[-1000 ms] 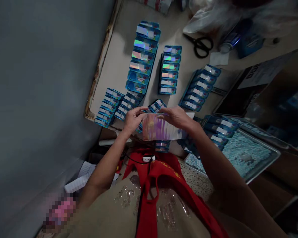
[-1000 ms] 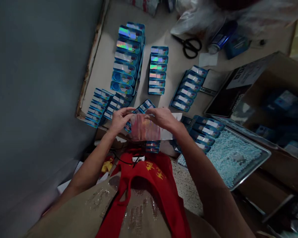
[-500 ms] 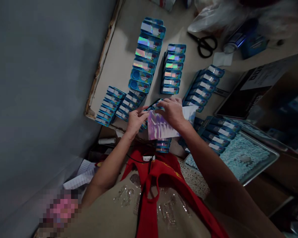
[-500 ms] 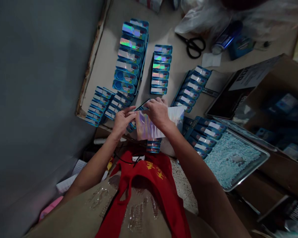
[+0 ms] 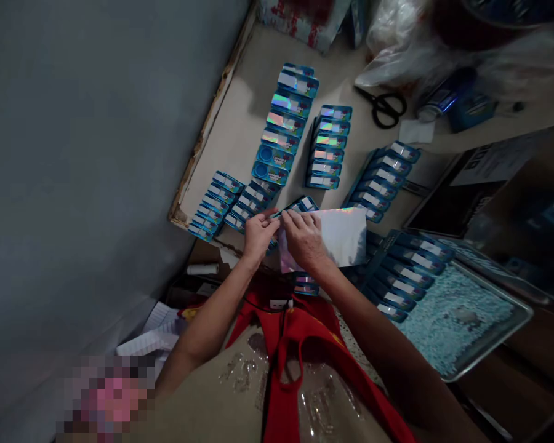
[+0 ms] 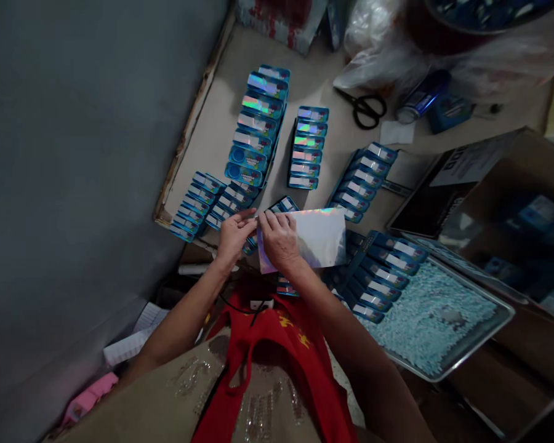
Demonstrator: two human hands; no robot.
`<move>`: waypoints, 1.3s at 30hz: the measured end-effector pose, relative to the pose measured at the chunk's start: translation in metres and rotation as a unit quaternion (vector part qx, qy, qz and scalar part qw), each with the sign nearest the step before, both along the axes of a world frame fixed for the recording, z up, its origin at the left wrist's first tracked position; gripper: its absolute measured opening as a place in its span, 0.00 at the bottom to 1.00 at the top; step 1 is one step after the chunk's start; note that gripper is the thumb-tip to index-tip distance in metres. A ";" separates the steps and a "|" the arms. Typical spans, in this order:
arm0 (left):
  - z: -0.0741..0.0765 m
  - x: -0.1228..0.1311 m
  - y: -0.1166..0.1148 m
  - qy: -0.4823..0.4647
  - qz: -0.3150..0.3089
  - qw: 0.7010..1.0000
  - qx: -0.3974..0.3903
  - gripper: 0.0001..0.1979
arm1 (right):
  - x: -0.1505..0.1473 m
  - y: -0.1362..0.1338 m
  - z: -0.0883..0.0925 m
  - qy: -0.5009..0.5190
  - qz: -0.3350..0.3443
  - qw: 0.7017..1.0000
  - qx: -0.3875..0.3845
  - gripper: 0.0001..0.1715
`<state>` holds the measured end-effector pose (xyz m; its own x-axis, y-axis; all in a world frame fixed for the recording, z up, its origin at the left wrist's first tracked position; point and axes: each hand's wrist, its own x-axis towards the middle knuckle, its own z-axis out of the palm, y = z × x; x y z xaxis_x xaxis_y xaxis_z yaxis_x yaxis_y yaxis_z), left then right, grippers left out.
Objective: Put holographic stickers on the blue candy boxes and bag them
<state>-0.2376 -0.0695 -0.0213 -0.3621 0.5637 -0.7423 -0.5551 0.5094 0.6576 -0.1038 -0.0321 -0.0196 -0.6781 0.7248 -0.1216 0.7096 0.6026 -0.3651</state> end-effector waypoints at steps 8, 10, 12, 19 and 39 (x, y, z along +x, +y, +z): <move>0.005 -0.001 -0.001 -0.046 0.033 0.998 -0.011 0.24 | 0.017 -0.018 -0.005 0.035 0.008 0.998 0.061 0.19; 0.006 -0.005 -0.002 -0.055 0.035 0.998 -0.015 0.24 | 0.020 -0.017 -0.001 0.047 0.009 0.996 0.075 0.16; 0.007 -0.007 -0.002 -0.052 0.039 0.998 -0.018 0.23 | 0.022 -0.016 0.003 0.053 0.018 0.996 0.072 0.14; -0.002 -0.003 0.003 -0.029 0.050 0.998 0.015 0.20 | 0.023 -0.019 0.032 -0.012 0.011 1.000 0.002 0.17; 0.035 -0.035 0.018 -0.122 0.083 0.986 0.073 0.29 | -0.022 0.050 0.072 0.362 -0.384 0.718 -0.454 0.24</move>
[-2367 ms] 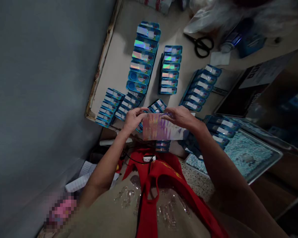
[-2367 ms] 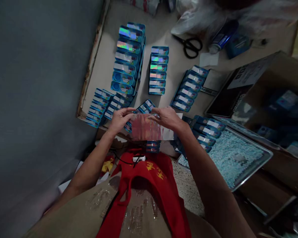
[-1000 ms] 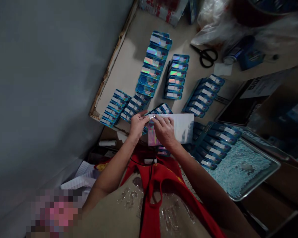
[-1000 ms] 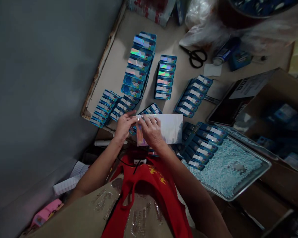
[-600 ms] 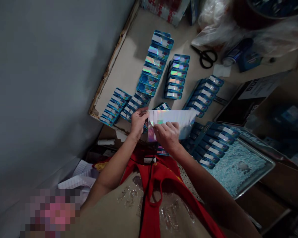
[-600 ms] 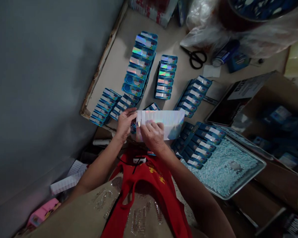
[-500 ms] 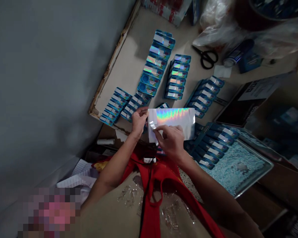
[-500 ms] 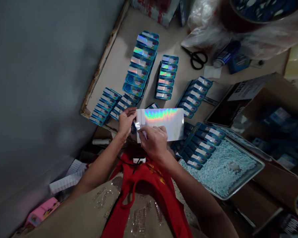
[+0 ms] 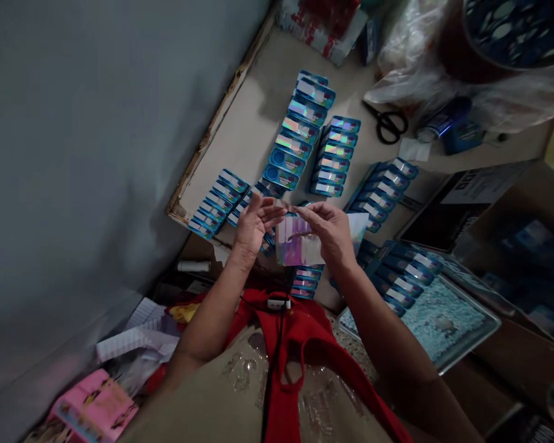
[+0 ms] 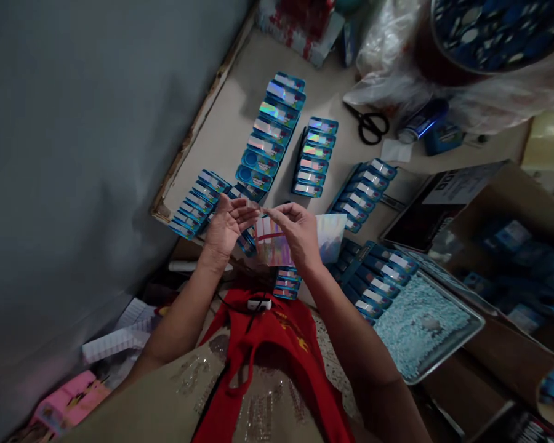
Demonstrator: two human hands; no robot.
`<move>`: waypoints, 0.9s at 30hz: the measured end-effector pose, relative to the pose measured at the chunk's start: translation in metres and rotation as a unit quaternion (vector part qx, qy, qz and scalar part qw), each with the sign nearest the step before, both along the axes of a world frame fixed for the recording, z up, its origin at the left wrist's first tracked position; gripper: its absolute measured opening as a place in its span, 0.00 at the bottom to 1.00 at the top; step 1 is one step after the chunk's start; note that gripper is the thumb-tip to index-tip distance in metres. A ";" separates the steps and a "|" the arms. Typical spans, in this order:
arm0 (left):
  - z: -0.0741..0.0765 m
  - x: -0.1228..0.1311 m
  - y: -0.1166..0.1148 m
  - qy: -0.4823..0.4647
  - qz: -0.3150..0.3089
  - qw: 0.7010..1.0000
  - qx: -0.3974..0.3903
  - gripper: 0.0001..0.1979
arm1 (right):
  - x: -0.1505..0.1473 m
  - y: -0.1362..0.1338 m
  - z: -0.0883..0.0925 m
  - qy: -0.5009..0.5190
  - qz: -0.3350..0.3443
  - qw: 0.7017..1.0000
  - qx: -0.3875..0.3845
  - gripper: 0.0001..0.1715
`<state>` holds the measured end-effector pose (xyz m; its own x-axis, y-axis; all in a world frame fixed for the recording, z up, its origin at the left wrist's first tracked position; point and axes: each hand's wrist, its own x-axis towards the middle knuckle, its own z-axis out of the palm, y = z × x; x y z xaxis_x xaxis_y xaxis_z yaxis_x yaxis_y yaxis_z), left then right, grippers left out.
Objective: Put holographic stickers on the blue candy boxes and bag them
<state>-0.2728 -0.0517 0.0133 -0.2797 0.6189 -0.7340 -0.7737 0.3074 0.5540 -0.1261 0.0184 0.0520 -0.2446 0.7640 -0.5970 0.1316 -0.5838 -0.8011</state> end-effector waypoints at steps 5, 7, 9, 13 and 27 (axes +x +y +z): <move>0.004 0.007 0.003 0.071 0.023 0.997 -0.020 0.24 | -0.004 0.000 0.000 -0.012 -0.011 1.000 0.006 0.22; 0.010 0.003 0.008 0.126 0.027 0.991 -0.025 0.21 | -0.009 0.004 -0.003 -0.029 -0.020 0.999 0.037 0.20; 0.015 -0.006 0.018 0.200 0.023 0.979 -0.015 0.19 | -0.019 0.011 -0.007 -0.042 -0.041 0.995 0.080 0.18; 0.016 -0.030 0.052 0.348 0.008 0.937 0.012 0.11 | -0.047 0.035 -0.015 -0.086 -0.061 0.982 0.158 0.16; -0.016 -0.062 0.091 0.413 -0.026 0.910 0.004 0.05 | -0.073 0.066 -0.037 -0.296 0.057 0.916 0.263 0.15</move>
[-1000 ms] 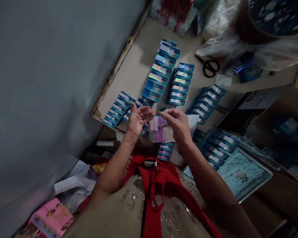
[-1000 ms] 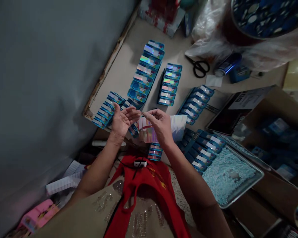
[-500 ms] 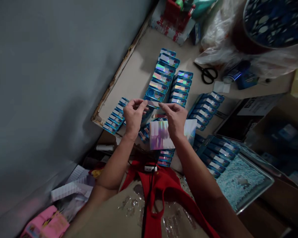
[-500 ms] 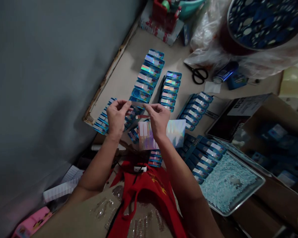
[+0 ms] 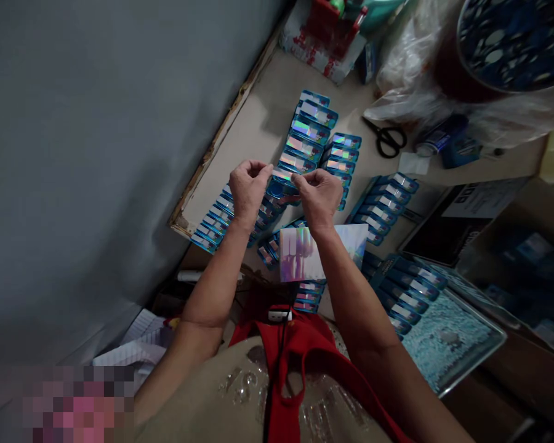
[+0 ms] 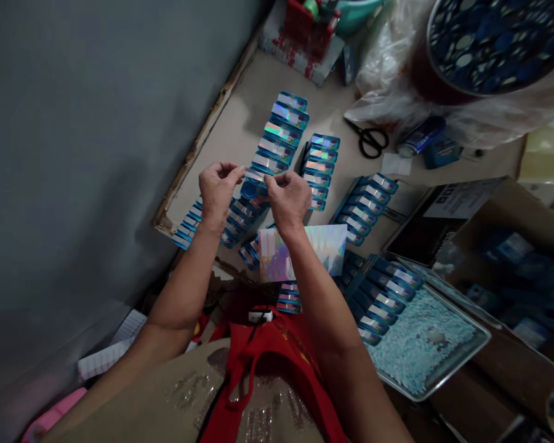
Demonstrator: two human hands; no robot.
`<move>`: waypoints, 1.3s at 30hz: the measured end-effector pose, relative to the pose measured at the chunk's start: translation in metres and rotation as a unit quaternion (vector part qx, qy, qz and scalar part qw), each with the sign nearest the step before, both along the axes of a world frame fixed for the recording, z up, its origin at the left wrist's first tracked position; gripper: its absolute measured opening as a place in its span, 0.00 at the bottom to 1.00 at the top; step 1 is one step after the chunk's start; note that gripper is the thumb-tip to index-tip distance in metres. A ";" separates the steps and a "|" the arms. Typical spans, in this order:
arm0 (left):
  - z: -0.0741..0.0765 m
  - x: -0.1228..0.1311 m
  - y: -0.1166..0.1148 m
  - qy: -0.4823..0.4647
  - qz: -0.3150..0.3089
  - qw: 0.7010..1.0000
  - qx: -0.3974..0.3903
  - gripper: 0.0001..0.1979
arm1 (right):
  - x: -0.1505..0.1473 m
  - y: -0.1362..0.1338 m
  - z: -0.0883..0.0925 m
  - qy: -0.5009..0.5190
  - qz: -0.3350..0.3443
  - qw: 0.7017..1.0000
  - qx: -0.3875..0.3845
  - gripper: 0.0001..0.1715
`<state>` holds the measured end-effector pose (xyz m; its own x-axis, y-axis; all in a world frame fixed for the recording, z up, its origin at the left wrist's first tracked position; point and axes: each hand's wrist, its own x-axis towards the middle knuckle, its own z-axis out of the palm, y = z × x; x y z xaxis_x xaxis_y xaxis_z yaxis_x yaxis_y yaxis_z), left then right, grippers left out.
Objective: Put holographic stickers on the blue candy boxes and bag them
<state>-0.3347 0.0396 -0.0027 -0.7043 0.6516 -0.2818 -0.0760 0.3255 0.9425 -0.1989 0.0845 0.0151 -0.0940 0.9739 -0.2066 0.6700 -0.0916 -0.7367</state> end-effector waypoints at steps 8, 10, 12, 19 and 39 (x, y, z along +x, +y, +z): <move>-0.010 -0.002 0.004 -0.036 0.012 0.999 0.009 0.06 | -0.006 0.001 0.005 -0.028 -0.012 0.999 -0.011 0.13; -0.010 -0.002 0.005 -0.061 0.010 0.998 0.004 0.07 | -0.006 0.002 0.006 -0.027 -0.009 0.999 -0.014 0.13; -0.010 -0.002 0.006 -0.094 0.008 0.996 -0.004 0.08 | -0.004 0.004 0.006 -0.029 -0.005 0.999 -0.022 0.14; -0.019 -0.001 0.017 -0.206 -0.011 0.976 -0.071 0.08 | 0.007 0.016 -0.006 -0.019 -0.020 0.998 -0.053 0.21; 0.044 0.051 -0.060 -0.333 -0.011 0.943 -0.003 0.27 | 0.020 -0.009 0.020 0.193 -0.013 0.980 -0.045 0.28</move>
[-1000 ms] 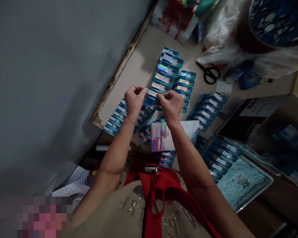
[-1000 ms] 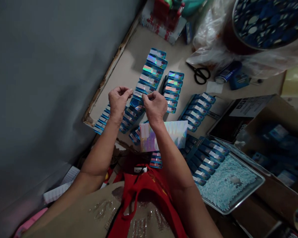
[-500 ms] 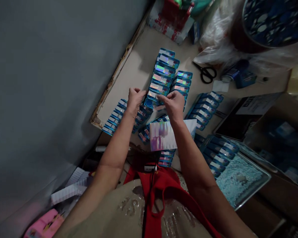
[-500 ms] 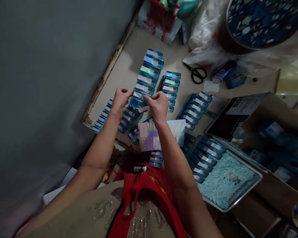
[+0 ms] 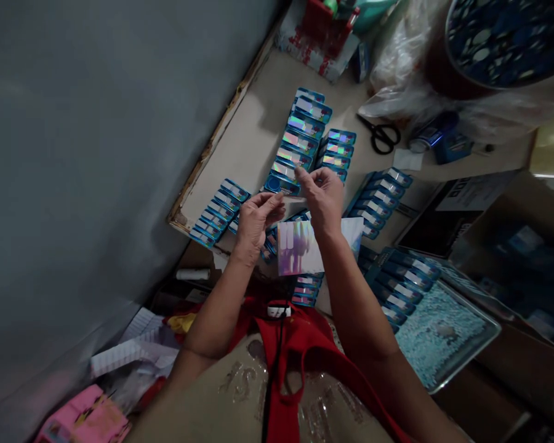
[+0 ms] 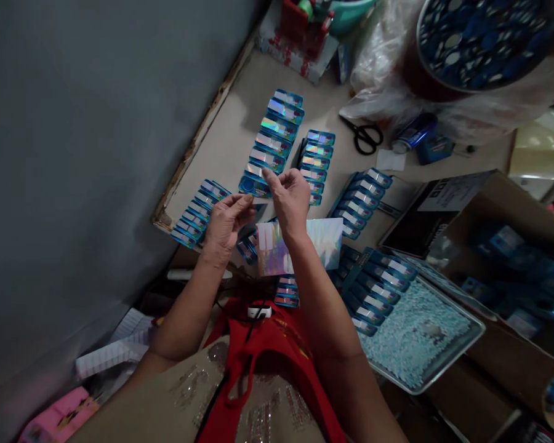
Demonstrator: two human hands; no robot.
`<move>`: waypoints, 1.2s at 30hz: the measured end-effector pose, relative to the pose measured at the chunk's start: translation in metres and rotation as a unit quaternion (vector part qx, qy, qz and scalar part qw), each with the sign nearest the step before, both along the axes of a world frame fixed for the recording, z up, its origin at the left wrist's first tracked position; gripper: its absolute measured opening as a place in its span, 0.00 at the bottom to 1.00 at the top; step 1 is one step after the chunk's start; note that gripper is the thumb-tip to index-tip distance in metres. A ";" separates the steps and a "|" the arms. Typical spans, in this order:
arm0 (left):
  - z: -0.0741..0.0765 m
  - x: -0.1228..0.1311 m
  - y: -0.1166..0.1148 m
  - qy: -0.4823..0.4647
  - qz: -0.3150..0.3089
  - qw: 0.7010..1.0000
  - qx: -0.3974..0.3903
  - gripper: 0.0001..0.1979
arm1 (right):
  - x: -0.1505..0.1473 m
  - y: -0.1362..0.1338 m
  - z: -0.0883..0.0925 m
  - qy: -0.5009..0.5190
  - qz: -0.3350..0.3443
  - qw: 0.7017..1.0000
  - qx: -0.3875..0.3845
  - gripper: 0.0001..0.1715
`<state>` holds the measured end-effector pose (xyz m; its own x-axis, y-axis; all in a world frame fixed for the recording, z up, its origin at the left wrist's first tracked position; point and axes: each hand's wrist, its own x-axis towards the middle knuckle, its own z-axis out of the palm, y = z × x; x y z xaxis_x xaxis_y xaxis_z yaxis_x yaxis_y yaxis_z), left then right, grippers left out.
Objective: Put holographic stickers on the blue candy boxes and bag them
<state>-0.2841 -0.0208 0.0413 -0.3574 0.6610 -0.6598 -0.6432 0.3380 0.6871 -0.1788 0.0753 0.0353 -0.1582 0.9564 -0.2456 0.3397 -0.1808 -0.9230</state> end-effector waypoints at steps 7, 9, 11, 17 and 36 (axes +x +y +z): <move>0.010 -0.022 -0.004 0.145 -0.011 0.989 -0.001 0.21 | 0.023 -0.010 0.007 0.115 0.096 0.985 -0.082 0.27; 0.016 -0.026 -0.005 0.165 -0.022 0.986 -0.002 0.20 | 0.026 -0.015 0.011 0.137 0.101 0.982 -0.081 0.26; 0.019 -0.029 -0.006 0.167 -0.026 0.986 -0.006 0.20 | 0.026 -0.019 0.015 0.119 0.104 0.986 -0.049 0.22; 0.015 -0.036 -0.003 0.199 -0.035 0.979 -0.012 0.18 | 0.023 -0.029 0.011 0.143 0.066 0.985 -0.068 0.18; -0.011 -0.063 0.036 0.279 -0.092 0.954 -0.055 0.09 | -0.015 -0.010 -0.013 -0.121 0.035 0.990 0.061 0.19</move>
